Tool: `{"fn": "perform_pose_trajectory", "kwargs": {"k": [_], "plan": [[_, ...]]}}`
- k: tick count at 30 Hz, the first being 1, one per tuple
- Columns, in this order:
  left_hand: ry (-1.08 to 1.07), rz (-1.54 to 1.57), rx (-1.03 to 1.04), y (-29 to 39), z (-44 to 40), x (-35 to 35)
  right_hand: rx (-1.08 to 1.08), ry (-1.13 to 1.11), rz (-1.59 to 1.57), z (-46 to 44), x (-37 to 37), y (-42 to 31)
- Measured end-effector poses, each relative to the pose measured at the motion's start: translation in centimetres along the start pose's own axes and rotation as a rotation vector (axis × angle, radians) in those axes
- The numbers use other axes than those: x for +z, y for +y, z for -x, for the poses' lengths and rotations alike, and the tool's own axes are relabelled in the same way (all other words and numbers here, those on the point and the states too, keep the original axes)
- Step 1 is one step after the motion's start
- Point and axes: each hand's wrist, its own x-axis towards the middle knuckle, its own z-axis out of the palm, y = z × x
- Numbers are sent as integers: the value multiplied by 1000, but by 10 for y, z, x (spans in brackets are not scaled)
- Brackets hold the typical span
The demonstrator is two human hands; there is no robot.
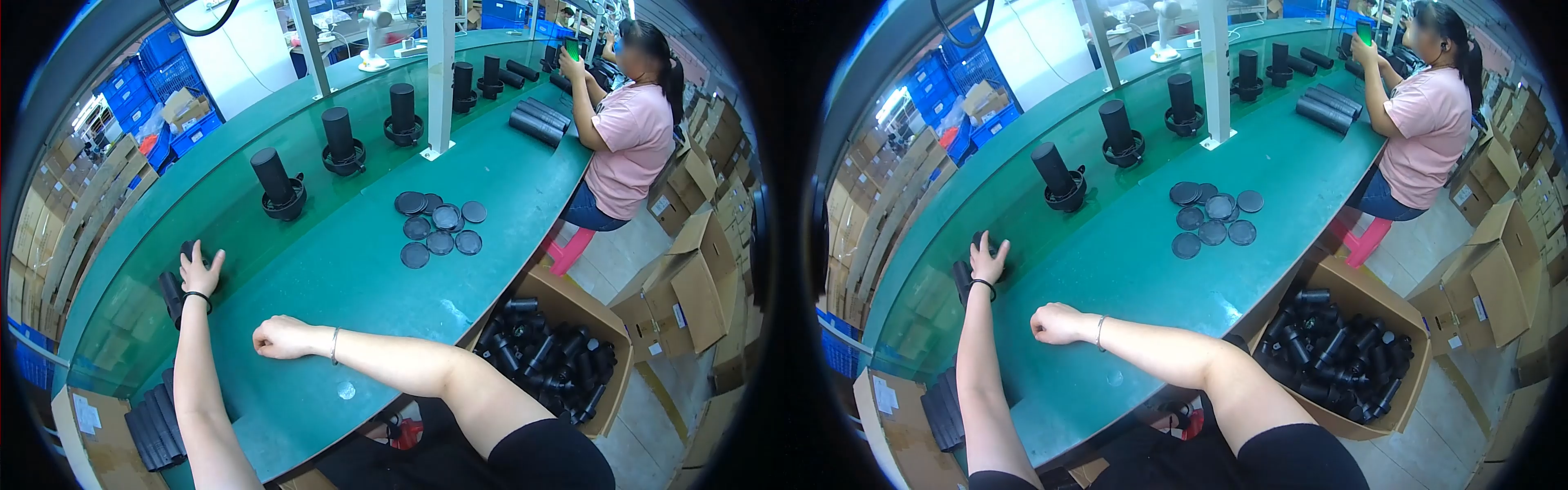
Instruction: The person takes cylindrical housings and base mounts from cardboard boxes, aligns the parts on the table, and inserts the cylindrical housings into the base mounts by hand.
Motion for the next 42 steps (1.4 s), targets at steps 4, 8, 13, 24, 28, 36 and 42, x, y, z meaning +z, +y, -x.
{"fn": "perform_pose_trajectory", "kwargs": {"k": [4,8,13,24,28,36,42], "plan": [[77,-30,25,-46,-5,-8,44,-15,6,0,-3,-5],[-172,-148,-223,-104,-10,6,44,-5,39,1,-3,-7],[-118,-110,-139,-112,-7,4,16,-19,52,-2,-2,-5],[70,-117,25,-70,58,-53,98,-83,16,1,-11,-13],[-50,-264,130,-74,130,-85,61,-66,29,-1,-6,-7],[-151,-446,138,-89,176,-80,43,-80,24,-3,-6,-1],[-126,44,372,-55,186,-83,17,-8,-86,-4,-3,4]]}}
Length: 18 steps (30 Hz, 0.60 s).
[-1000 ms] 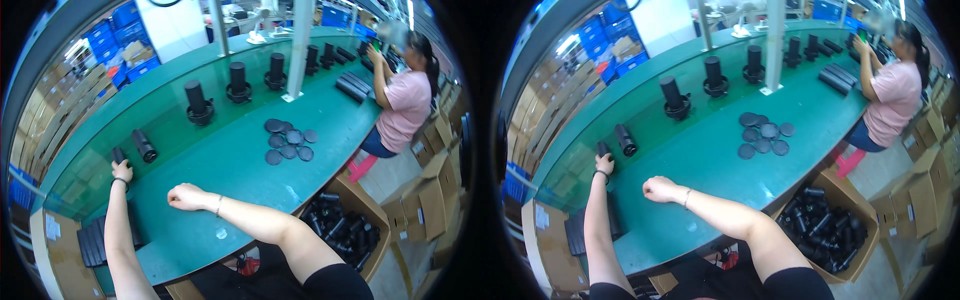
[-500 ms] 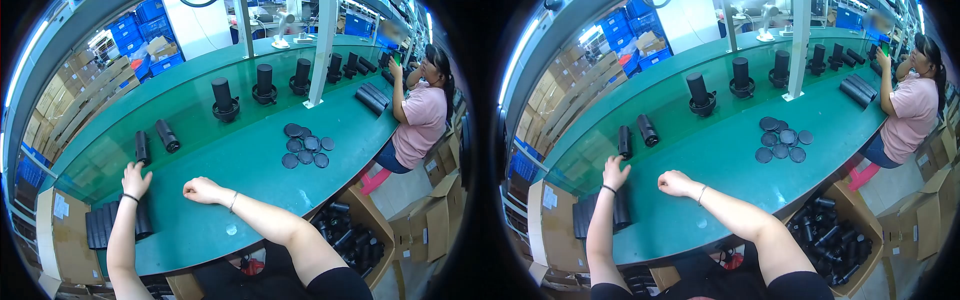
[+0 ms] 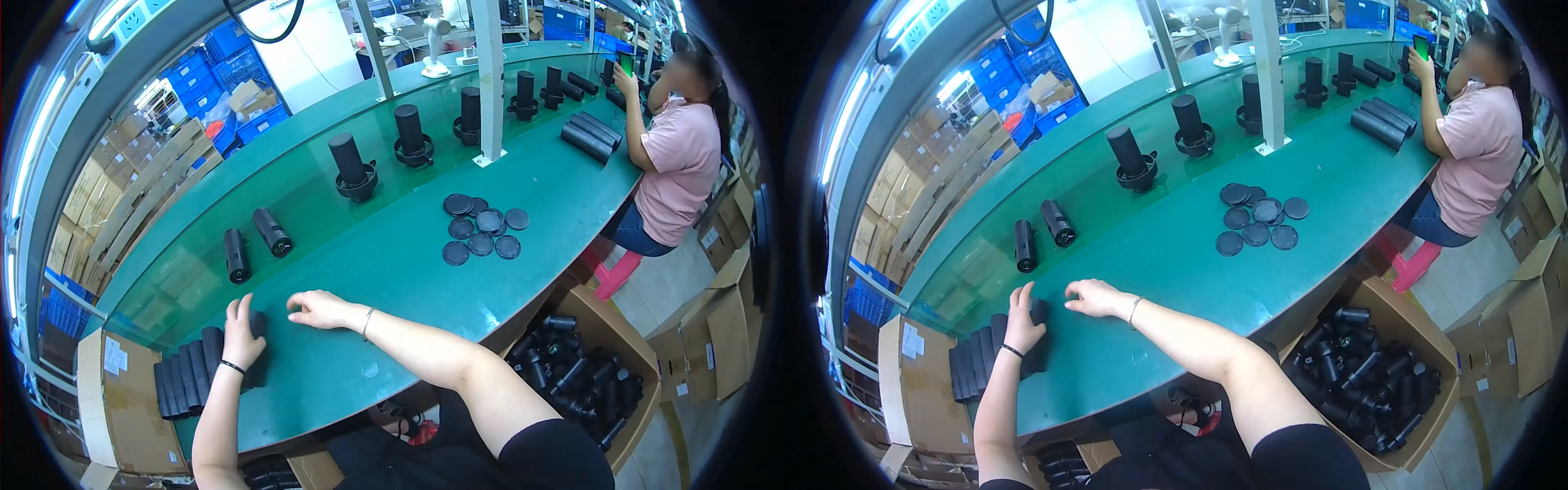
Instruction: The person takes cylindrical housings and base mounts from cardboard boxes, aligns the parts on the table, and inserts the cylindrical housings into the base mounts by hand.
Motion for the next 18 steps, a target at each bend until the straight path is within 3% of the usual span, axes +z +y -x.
{"fn": "perform_pose_trajectory", "kwargs": {"k": [2,6,8,11,15,18], "plan": [[-8,182,118,48,4,-12,113,-1,-237,8,-8,-23],[18,376,236,82,5,-5,-8,-8,-432,11,-4,-28],[130,286,258,82,6,-1,23,10,-463,12,-13,-35],[113,183,160,59,13,3,-54,196,-482,3,-11,-25],[-129,325,-102,51,31,-7,128,296,-525,2,-21,-27],[-59,404,42,38,36,7,169,208,-539,3,-24,-30]]}}
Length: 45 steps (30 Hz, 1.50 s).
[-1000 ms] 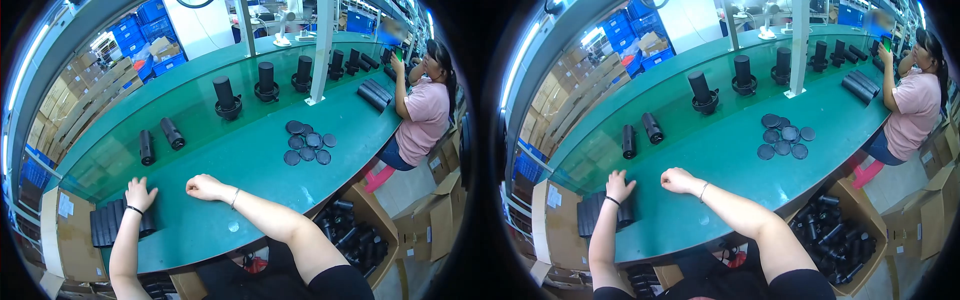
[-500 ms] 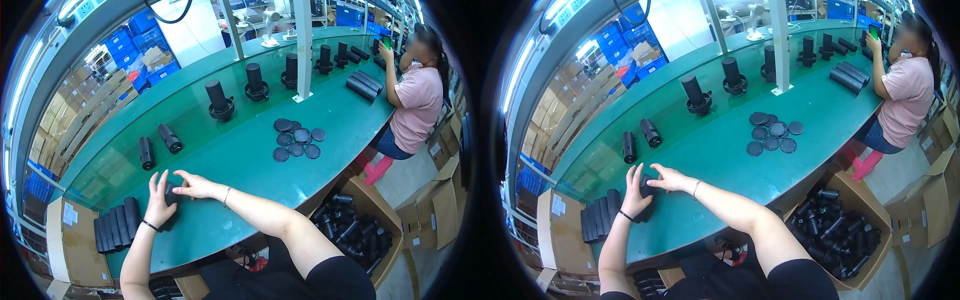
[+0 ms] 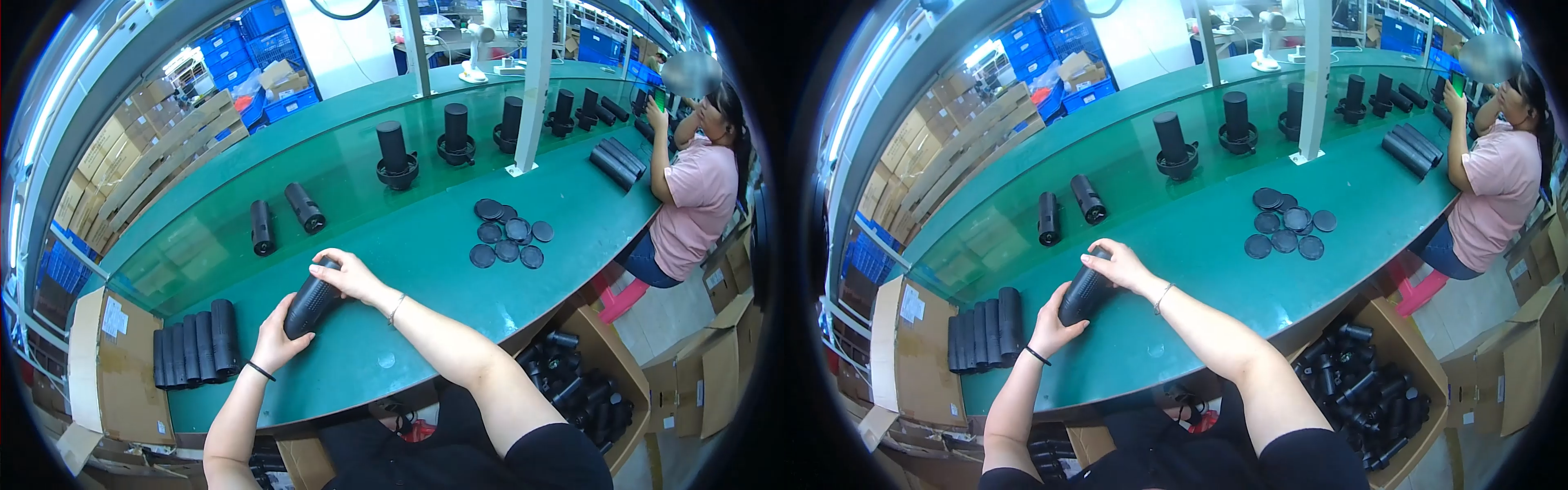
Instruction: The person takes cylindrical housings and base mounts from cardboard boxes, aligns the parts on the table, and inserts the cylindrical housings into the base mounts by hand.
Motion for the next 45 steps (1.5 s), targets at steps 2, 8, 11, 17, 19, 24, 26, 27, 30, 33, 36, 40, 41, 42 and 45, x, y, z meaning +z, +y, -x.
{"fn": "perform_pose_trajectory", "kwargs": {"k": [2,8,11,17,19,24,26,27,30,33,36,40,41,42,45], "plan": [[45,-34,52,-5,3,1,-32,-40,34,0,-2,-2],[338,174,66,-34,-2,-2,-14,-103,-10,-1,0,3],[523,368,-278,-52,-25,-42,65,-162,138,-9,-2,21],[541,228,-427,-162,-109,-82,-22,-184,386,-11,-2,30],[540,43,-521,-179,-132,-76,-16,-187,380,-11,-3,30],[383,-330,-795,-197,-170,-59,-11,-171,390,-11,-2,31],[368,-376,-875,-191,-174,-54,-5,-171,361,-11,-2,33],[319,-335,-901,-186,-173,-55,6,-173,348,-11,-3,33],[296,-352,-895,-167,-167,-60,29,-184,299,-11,-4,34],[356,-331,-739,-144,-139,-73,41,-190,278,-10,-4,32],[382,-513,-569,-121,-80,-84,41,-203,286,-11,-3,29],[289,-791,-532,-96,4,-80,0,-192,332,-13,-1,30],[209,-792,-595,-92,15,-79,8,-188,326,-12,0,30],[181,-784,-624,-92,25,-76,13,-191,326,-12,0,29],[147,-728,-570,-90,31,-72,23,-193,323,-12,-2,28]]}}
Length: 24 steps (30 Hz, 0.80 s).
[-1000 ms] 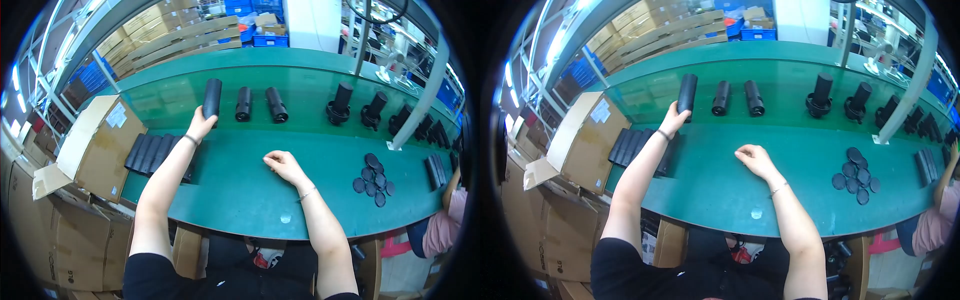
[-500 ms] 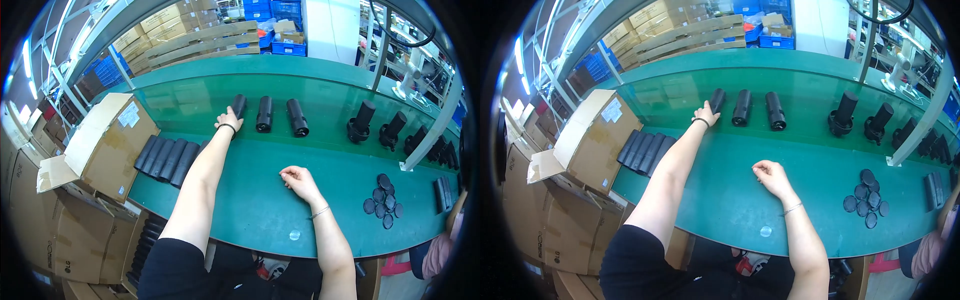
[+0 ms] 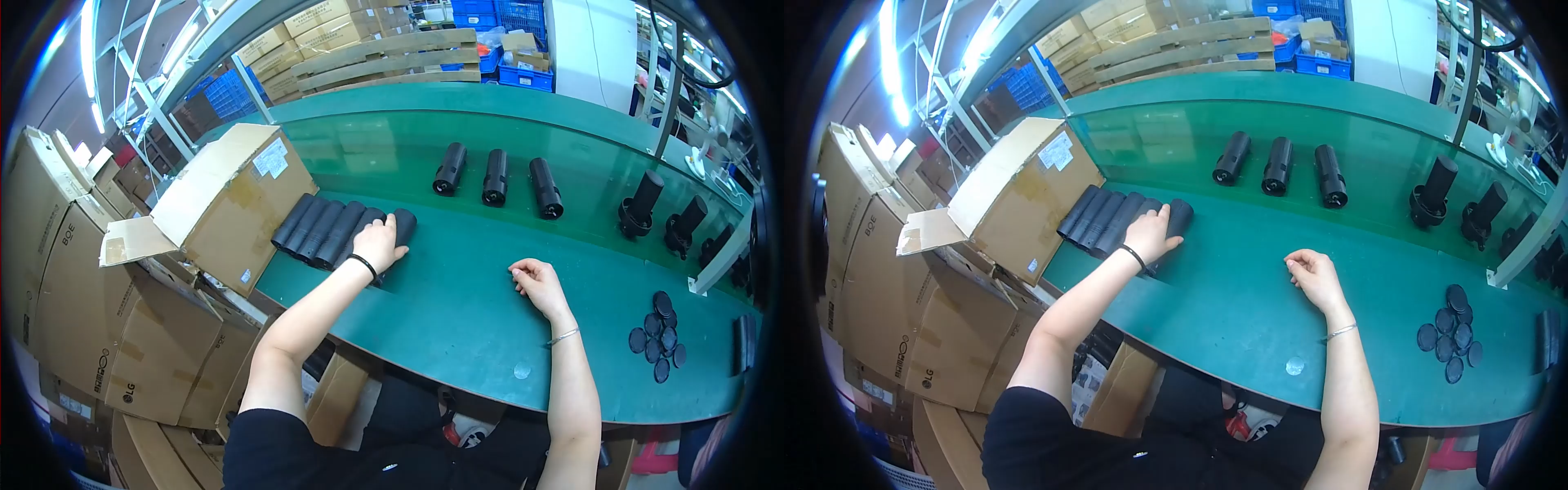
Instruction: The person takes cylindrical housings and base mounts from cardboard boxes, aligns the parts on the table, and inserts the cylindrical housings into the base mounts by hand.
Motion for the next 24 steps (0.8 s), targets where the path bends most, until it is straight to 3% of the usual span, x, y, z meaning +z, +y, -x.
{"fn": "perform_pose_trajectory", "kwargs": {"k": [4,7,9,13,18,24], "plan": [[36,414,73,9,-2,-4,-2,-15,4,3,-3,-3],[-264,1608,75,28,1,-9,-30,-26,104,3,-2,-4],[-410,2013,90,46,8,-8,-53,-49,74,5,4,-7],[-300,2166,174,100,8,3,-40,-182,-299,21,22,-35],[-230,2171,270,134,-3,21,-82,-251,-319,21,32,-34],[-251,2176,218,129,-9,36,-93,-220,-318,21,40,-40]]}}
